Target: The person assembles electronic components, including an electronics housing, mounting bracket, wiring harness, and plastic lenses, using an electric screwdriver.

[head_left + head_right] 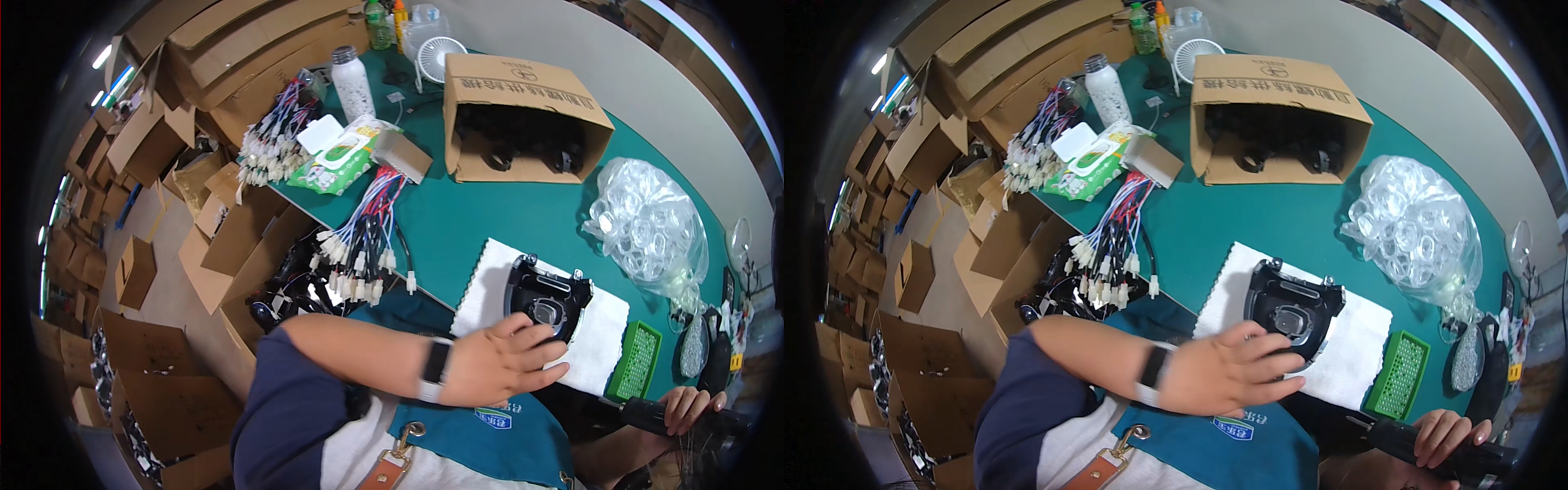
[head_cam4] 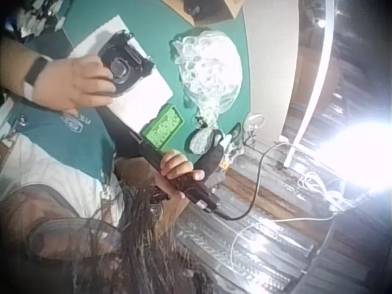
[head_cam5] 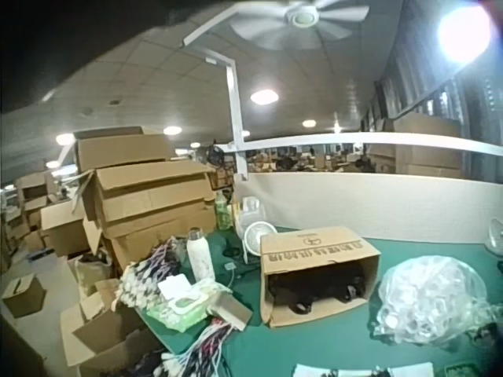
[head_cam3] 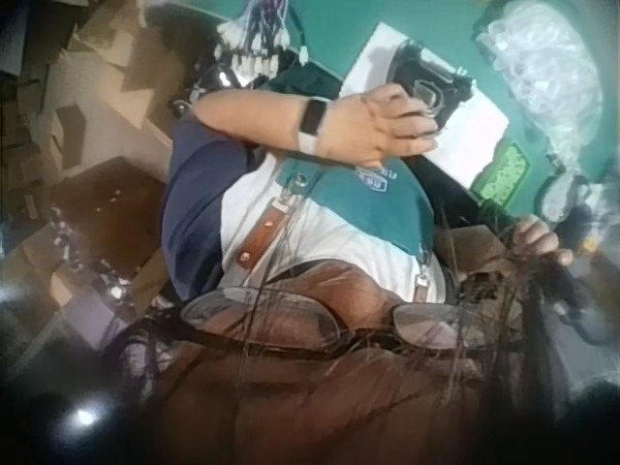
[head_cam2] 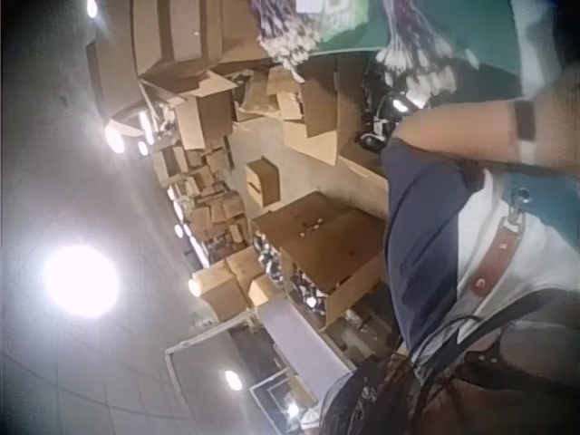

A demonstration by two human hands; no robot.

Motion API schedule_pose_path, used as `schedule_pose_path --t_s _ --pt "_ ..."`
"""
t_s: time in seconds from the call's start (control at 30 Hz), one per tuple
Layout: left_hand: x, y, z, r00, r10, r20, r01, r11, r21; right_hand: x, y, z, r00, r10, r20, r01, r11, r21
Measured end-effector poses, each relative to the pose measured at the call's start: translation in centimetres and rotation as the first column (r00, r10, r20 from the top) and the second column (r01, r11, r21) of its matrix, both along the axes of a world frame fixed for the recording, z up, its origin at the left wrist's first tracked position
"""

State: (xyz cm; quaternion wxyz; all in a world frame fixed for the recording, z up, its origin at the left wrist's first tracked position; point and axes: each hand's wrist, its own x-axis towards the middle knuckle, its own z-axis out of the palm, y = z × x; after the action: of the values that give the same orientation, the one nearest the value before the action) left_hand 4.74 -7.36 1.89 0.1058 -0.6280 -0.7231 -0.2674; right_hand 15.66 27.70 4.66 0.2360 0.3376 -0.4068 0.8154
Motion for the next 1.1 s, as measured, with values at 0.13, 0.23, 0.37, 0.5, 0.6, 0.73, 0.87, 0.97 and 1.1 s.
schedule_pose_path --t_s 0.13,0.23,0.37,0.5,0.6,0.73,0.87,0.97,1.1 --pt "-7.1 -4.2 7.5 0.939 0.333 0.087 -0.304 0.921 -0.244 0.9 -1.8 0.4 0.988 -0.152 -0.003 0.152 0.987 -0.053" --pt "-17.3 -8.7 4.7 0.73 0.631 -0.261 -0.68 0.708 -0.189 0.9 -4.5 1.5 0.927 -0.369 0.069 0.376 0.909 -0.181" --pt "-25.2 -13.3 -0.3 0.594 0.723 -0.352 -0.794 0.458 -0.4 0.6 -4.9 1.7 0.927 -0.372 0.058 0.375 0.9 -0.221" --pt "-27.4 -12.4 -1.2 0.621 0.679 -0.392 -0.732 0.324 -0.599 1.1 -4.6 1.8 0.927 -0.371 0.043 0.372 0.903 -0.214" --pt "-27.9 -12.1 -1.1 0.636 0.657 -0.405 -0.733 0.349 -0.584 1.8 -4.3 1.9 0.917 -0.398 0.038 0.397 0.896 -0.201" --pt "-26.3 -12.1 -0.5 0.694 0.595 -0.404 -0.692 0.398 -0.602 2.0 -4.0 1.9 0.913 -0.403 0.064 0.407 0.89 -0.205" --pt "-26.0 -12.5 -0.5 0.681 0.548 -0.485 -0.73 0.456 -0.509 1.5 -4.1 1.8 0.927 -0.368 0.072 0.375 0.905 -0.202" --pt "-25.7 -12.6 0.7 0.671 0.662 -0.334 -0.729 0.504 -0.464 1.2 -4.1 1.7 0.925 -0.374 0.073 0.381 0.903 -0.198" --pt "-23.2 -14.3 4.3 0.715 0.612 -0.338 -0.673 0.734 -0.096 1.7 -3.1 1.3 0.92 -0.386 0.06 0.391 0.904 -0.171"
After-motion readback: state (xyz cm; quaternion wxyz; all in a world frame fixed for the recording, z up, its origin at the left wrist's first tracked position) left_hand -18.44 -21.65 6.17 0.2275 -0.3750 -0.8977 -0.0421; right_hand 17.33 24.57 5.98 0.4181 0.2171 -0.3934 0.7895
